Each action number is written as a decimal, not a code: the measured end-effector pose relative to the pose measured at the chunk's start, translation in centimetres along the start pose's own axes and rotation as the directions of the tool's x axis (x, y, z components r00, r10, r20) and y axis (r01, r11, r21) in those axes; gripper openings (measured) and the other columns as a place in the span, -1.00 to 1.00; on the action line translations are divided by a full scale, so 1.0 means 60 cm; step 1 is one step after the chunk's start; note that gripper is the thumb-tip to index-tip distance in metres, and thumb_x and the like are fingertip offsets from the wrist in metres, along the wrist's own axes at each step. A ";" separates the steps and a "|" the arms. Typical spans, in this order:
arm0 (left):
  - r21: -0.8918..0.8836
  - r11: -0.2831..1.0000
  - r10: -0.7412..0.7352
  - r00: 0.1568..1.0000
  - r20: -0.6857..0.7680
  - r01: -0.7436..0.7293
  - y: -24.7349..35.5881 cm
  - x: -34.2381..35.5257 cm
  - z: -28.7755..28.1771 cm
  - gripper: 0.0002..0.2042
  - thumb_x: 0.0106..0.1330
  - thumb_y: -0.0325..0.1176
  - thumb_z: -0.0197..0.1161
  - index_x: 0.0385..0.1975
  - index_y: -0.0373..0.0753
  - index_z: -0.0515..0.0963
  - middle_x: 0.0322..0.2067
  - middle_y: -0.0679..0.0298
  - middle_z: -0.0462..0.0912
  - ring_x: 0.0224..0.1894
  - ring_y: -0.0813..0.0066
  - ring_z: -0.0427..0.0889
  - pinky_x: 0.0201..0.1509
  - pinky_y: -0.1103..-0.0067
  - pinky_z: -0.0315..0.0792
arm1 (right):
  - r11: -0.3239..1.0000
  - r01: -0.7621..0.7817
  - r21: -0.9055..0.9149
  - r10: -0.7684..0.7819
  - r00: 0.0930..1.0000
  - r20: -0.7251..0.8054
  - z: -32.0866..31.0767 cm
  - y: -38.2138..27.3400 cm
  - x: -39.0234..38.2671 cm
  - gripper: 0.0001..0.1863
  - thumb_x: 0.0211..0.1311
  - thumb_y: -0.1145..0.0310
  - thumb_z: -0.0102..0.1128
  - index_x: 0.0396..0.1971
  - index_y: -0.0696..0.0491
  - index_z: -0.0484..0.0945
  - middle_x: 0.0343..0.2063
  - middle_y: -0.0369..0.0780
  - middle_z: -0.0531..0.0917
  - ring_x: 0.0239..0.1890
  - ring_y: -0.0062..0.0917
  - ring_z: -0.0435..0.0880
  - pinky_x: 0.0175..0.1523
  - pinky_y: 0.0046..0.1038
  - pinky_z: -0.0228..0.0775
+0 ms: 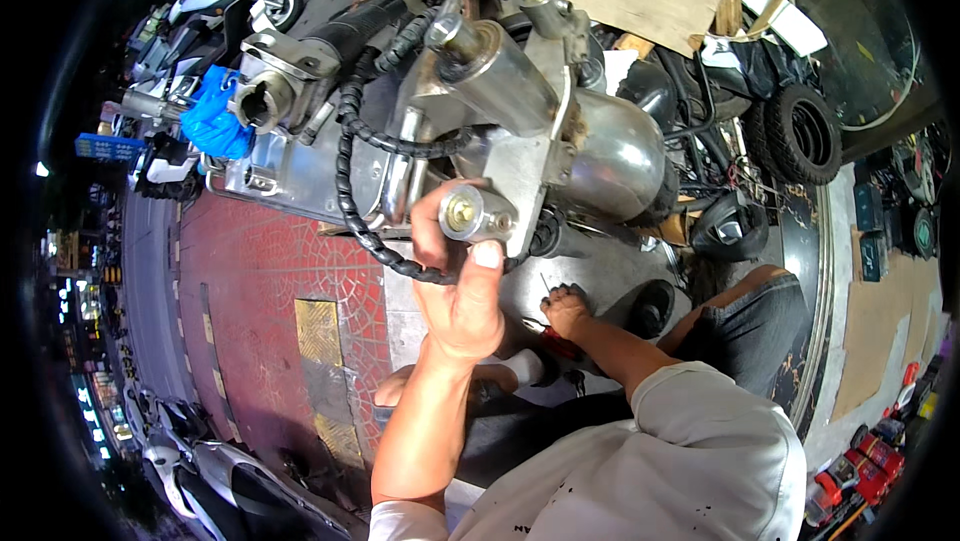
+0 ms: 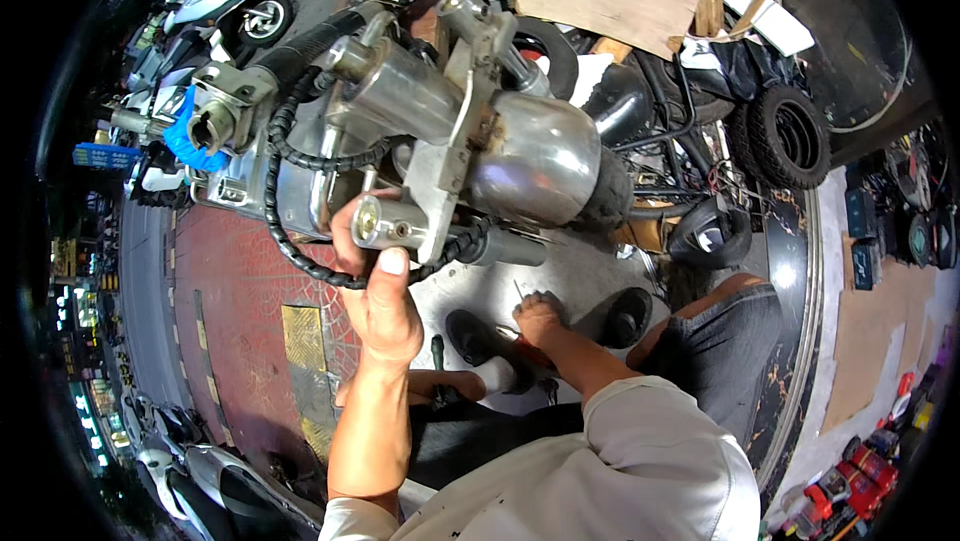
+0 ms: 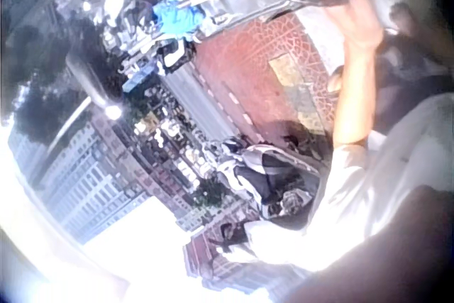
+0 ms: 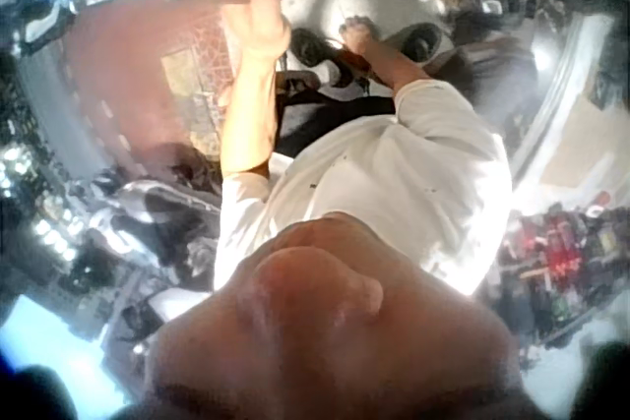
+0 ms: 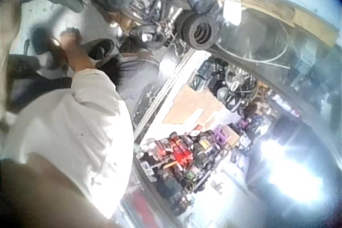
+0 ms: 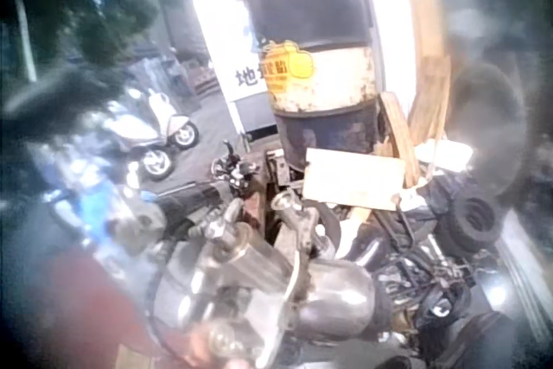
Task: The person works on a motorcycle engine, using a red-handled screwdriver to tighten bolts on the cylinder head and a green-handled screwdriver to adjust the spark plug cap. The person also manipulates the engine's cooling fins and wiring with their hands.
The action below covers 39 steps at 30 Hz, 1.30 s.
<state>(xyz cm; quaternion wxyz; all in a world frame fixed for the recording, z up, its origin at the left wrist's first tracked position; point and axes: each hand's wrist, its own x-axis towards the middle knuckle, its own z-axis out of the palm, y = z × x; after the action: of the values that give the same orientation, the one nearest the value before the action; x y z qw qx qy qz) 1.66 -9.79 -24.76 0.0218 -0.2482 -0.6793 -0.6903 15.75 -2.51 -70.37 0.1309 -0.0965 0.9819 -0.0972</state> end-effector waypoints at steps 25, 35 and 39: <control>0.017 0.996 0.088 0.987 -0.137 -0.087 -0.011 -0.002 0.032 -0.57 0.55 -0.16 0.11 0.20 -0.41 0.44 -0.08 0.03 0.67 -0.05 0.26 0.61 0.13 0.34 0.48 | -0.195 0.419 0.887 0.296 0.887 -0.354 -0.888 0.019 -0.204 -0.76 0.44 0.33 0.23 -0.08 0.18 0.52 -0.60 -0.30 0.51 -0.67 -0.63 0.45 -0.57 -0.53 0.33; -0.070 0.994 0.072 0.994 -0.088 -0.078 -0.006 0.000 0.021 -0.60 0.49 -0.27 0.10 0.19 -0.41 0.45 -0.06 -0.02 0.71 -0.05 0.19 0.68 0.13 0.32 0.52 | 0.040 0.353 0.935 0.327 0.879 -0.346 -0.912 0.005 -0.184 -0.79 0.46 0.36 0.19 -0.14 0.22 0.50 -0.50 -0.32 0.47 -0.57 -0.68 0.43 -0.53 -0.56 0.35; -0.029 0.993 0.108 0.991 -0.083 -0.111 0.001 0.003 0.021 -0.62 0.46 -0.32 0.12 0.16 -0.43 0.46 -0.09 0.00 0.70 -0.07 0.21 0.67 0.12 0.31 0.51 | 0.392 0.273 0.879 0.260 0.883 -0.390 -0.950 -0.012 -0.197 -0.74 0.47 0.33 0.19 -0.06 0.23 0.53 -0.51 -0.33 0.50 -0.58 -0.71 0.45 -0.52 -0.61 0.32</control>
<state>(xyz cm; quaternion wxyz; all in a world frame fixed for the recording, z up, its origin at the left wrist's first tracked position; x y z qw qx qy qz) 1.92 -8.57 -24.71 0.0832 -0.2571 -0.6517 -0.7087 11.35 8.75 -13.40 -0.0800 0.0147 0.7615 -0.6430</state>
